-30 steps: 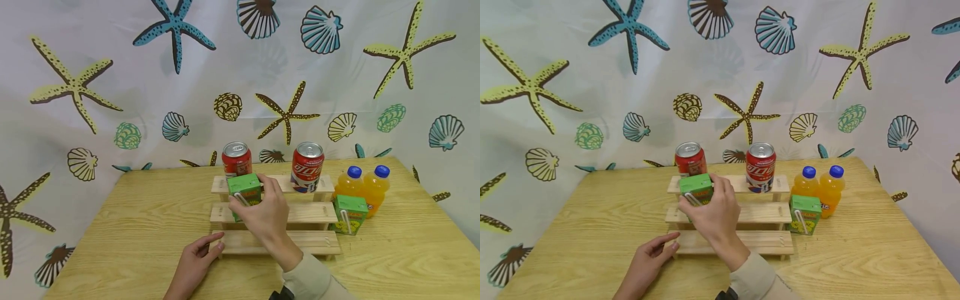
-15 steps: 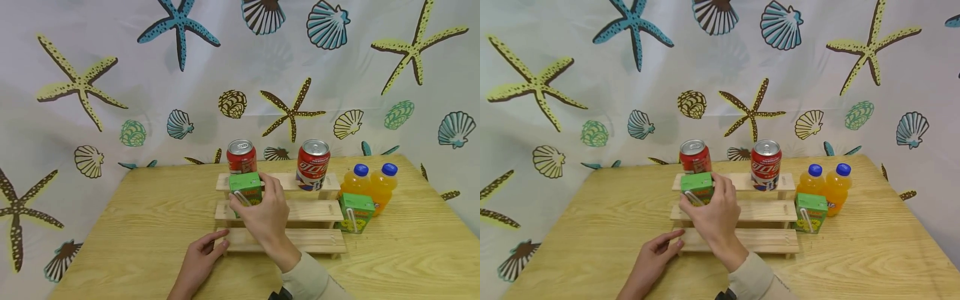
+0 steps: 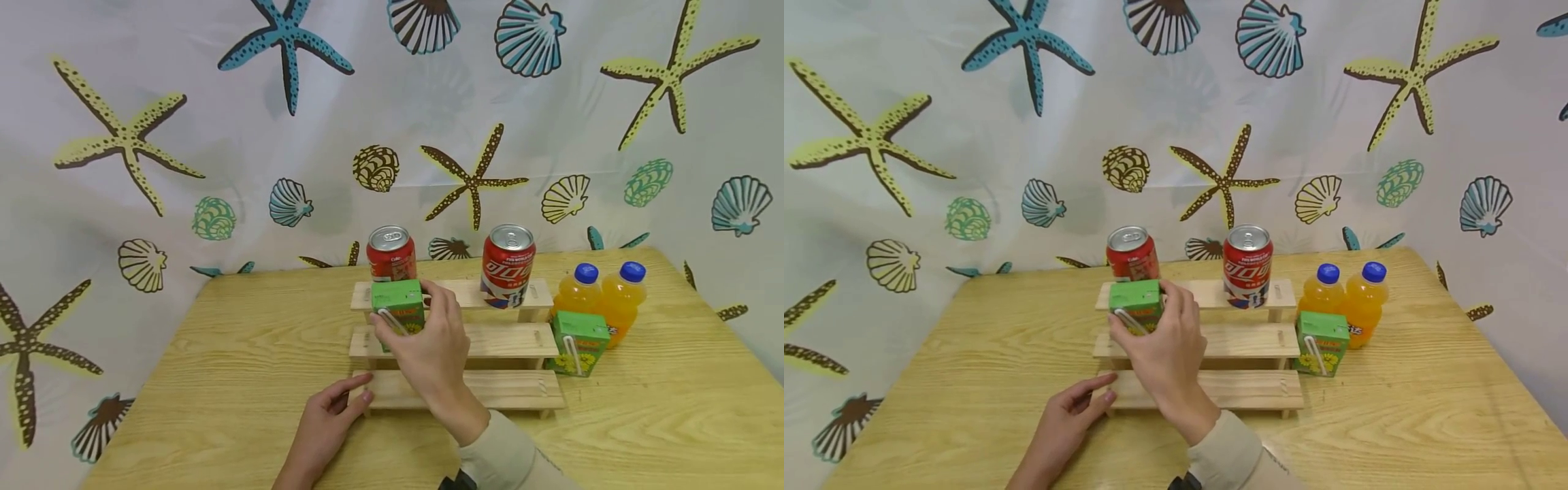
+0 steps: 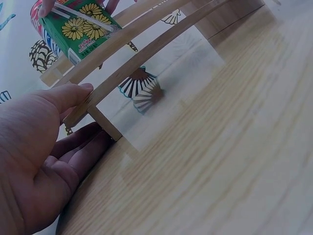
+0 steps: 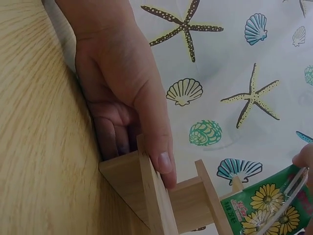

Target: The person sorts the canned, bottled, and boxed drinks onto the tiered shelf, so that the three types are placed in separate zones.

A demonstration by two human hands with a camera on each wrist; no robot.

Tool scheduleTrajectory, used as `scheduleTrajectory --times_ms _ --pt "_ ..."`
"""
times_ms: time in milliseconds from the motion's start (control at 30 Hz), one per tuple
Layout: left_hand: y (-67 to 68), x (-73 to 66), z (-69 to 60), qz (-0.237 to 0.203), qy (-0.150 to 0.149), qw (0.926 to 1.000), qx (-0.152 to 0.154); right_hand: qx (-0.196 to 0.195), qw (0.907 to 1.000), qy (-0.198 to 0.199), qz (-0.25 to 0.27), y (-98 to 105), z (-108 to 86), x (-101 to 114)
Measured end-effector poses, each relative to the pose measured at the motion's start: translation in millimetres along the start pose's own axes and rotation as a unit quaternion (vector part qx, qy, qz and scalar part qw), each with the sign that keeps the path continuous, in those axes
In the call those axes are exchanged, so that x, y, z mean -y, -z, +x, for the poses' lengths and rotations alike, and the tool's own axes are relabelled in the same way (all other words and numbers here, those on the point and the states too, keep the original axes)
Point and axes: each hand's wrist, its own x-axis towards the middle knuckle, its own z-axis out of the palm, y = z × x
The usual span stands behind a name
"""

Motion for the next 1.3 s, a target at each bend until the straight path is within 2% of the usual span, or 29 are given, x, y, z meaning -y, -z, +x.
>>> scheduleTrajectory --times_ms 100,233,400,533,1033,1300 --pt "-0.2 0.7 -0.1 0.005 -0.002 1.0000 0.000 0.017 0.9998 0.001 0.008 3 0.2 -2" --pt "-0.5 0.6 -0.5 0.006 -0.003 1.0000 -0.003 0.049 0.9972 -0.007 0.056 9 1.9 -5" --pt "-1.6 -0.9 -0.1 0.001 0.003 1.0000 -0.004 0.091 0.9831 -0.053 0.150 15 5.2 -9" --pt "-2.1 -1.1 0.8 0.008 0.010 0.9999 -0.007 0.100 0.9748 -0.071 0.186 20 6.9 -11" --pt "-2.1 -1.6 3.2 0.014 0.014 0.9997 -0.014 0.126 0.9700 -0.085 0.190 37 8.1 -17" --pt "-1.0 0.4 3.0 0.007 0.017 0.9998 -0.002 0.124 0.9719 -0.082 0.182 49 4.5 -23"
